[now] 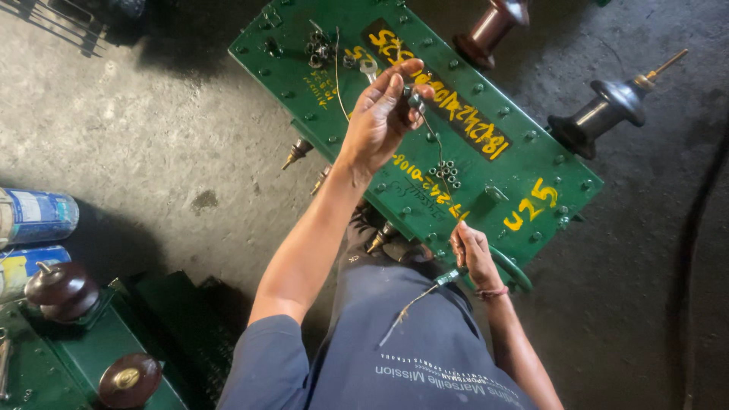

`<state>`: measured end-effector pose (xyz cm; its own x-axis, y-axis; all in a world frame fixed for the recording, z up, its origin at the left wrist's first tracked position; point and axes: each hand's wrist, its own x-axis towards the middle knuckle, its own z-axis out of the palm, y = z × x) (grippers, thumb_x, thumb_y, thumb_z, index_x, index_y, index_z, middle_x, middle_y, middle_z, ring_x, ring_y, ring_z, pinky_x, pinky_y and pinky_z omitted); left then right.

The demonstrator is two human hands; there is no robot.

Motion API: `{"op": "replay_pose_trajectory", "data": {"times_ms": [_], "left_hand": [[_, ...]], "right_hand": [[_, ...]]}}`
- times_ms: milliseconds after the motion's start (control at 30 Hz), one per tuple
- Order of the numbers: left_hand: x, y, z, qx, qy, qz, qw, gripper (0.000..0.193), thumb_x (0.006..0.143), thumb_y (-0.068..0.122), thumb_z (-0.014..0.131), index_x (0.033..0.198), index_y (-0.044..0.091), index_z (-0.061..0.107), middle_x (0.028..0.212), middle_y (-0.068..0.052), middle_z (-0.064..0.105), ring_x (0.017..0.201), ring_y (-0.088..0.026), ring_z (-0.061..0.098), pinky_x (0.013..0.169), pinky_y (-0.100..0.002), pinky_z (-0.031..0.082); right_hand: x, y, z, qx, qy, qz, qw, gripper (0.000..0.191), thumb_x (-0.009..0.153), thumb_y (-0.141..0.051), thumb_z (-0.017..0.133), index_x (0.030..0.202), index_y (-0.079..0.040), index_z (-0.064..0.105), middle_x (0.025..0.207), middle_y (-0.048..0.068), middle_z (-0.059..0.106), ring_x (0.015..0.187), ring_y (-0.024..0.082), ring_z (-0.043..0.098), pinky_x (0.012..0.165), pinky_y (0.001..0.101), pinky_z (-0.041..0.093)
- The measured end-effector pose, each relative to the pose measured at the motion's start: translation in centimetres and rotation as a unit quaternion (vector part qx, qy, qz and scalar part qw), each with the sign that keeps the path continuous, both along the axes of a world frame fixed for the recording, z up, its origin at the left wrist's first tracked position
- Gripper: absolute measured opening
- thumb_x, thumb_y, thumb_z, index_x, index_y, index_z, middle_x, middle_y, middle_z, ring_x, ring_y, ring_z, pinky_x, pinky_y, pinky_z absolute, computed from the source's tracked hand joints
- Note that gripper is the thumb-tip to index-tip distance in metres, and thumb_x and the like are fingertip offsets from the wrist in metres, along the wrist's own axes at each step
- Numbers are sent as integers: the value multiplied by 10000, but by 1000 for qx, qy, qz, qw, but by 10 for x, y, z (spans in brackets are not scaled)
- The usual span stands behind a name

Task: The person threads a thin wire through a series of small metal rings and washers on a green board. They pick up the components one by one and slide them onto the wire, building a chain-like assembly.

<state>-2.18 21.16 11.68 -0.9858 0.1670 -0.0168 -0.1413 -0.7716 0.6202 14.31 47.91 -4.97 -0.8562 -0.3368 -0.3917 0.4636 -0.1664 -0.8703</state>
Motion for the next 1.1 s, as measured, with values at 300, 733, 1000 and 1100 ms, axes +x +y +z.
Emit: {"op": "replay_pose_trajectory", "data": {"times_ms": [300,733,1000,1100], "left_hand": [[1,3,7,-150,46,34,987,257,1025,168,726,1207,-12,733,1042,-98,755,764,-117,615,680,-270,520],[16,18,12,-204,37,-36,978,558,1001,-1,677,1518,63,478,1158,-104,758,846,-92,625,754,-243,520],[12,30,-32,-326,175,48,928,505,1069,2,463,1566,52,391,1273,-132,743,1330,-247,637,1166,-383,443],[5,38,-30,-213,157,29,964,304,1155,43,504,1456,-4,496,1266,-175,729,1237,-273,681,1118,-400,533]], "right_hand": [[1,14,1,28,13,-14,999,508,1101,-412,429,702,-110,519,549,-69,426,430,20,386,409,204,317],[5,7,-1,6,-3,-31,1000,516,1090,-442,432,701,-116,525,577,-60,449,445,40,388,426,223,301],[-1,4,-22,-45,-109,-29,993,498,1114,-527,381,752,-185,405,575,-78,299,444,69,247,448,266,217],[-6,1,-21,-73,-116,-11,990,463,1106,-553,381,845,-171,382,681,-51,292,545,99,250,571,280,259]]}}
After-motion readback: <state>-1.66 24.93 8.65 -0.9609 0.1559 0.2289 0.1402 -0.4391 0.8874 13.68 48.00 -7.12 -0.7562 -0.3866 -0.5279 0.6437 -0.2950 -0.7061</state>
